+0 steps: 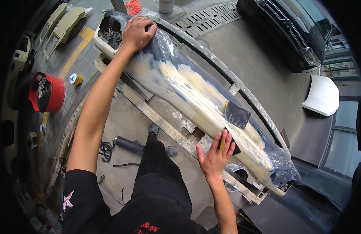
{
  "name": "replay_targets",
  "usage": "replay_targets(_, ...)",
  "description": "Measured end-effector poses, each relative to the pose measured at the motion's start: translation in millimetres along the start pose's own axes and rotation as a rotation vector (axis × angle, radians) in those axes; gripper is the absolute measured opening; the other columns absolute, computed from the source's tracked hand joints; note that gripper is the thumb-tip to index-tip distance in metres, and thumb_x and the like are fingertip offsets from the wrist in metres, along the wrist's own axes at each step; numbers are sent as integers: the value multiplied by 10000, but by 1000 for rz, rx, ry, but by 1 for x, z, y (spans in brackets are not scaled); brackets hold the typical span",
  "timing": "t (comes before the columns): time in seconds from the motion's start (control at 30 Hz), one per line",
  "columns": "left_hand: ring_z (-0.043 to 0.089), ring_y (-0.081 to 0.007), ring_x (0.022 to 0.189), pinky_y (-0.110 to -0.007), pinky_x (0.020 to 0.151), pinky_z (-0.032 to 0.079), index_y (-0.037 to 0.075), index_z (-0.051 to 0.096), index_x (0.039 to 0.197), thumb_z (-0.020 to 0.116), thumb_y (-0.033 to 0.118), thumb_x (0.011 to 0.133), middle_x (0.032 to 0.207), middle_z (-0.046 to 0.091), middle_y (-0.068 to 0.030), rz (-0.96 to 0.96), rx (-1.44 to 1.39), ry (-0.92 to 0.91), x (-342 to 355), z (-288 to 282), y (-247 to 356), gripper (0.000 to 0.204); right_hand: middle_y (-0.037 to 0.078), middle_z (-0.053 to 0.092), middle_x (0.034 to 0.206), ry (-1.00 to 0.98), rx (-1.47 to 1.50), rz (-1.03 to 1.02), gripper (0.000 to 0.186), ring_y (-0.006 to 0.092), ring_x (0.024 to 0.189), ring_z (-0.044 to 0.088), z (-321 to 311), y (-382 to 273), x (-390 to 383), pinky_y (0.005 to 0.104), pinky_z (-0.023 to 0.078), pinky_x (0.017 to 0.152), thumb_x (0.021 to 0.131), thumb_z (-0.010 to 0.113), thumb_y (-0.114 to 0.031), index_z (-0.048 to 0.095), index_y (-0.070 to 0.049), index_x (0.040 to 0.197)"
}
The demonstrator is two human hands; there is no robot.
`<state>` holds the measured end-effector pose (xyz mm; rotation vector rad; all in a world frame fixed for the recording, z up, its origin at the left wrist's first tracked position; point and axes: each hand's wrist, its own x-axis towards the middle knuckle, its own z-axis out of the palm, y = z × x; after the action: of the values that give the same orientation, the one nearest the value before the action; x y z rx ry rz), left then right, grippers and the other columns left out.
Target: The person sands a large car bumper with a sanding block, moving along its length and around its curves. They repeatedly dip the sanding block into a bucket of water and continue sanding different sections of the bumper.
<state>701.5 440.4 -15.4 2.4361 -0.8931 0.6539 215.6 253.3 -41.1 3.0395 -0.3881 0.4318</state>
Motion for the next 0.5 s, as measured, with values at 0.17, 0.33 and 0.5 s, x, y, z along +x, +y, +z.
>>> replay_targets(0.17,630,-286,1184,-422,1172,362,109,791,1014,593,367,946,1136,750,-81,-4,-18,-4,5,4,10,332,204,291,1703,-39,158,-96,961,357,1603,216,16,-92,78,512,118,1293,948,597,-659,376,20,1591)
replay_targets(0.33,634,-274,1188,-426,1191,348,96,791,1011,596,373,934,1144,753,-86,-31,-33,-8,-3,2,0,348,153,343,1692,-61,162,-233,895,302,1590,272,15,-98,100,463,161,1290,950,632,-606,423,4,1571)
replay_targets(0.5,641,-249,1190,-429,1222,326,85,789,996,607,364,928,1139,754,-81,-85,-44,-3,0,-4,15,340,273,268,1689,2,22,63,1029,388,1603,195,4,-33,10,519,73,1292,926,696,-578,289,83,1602)
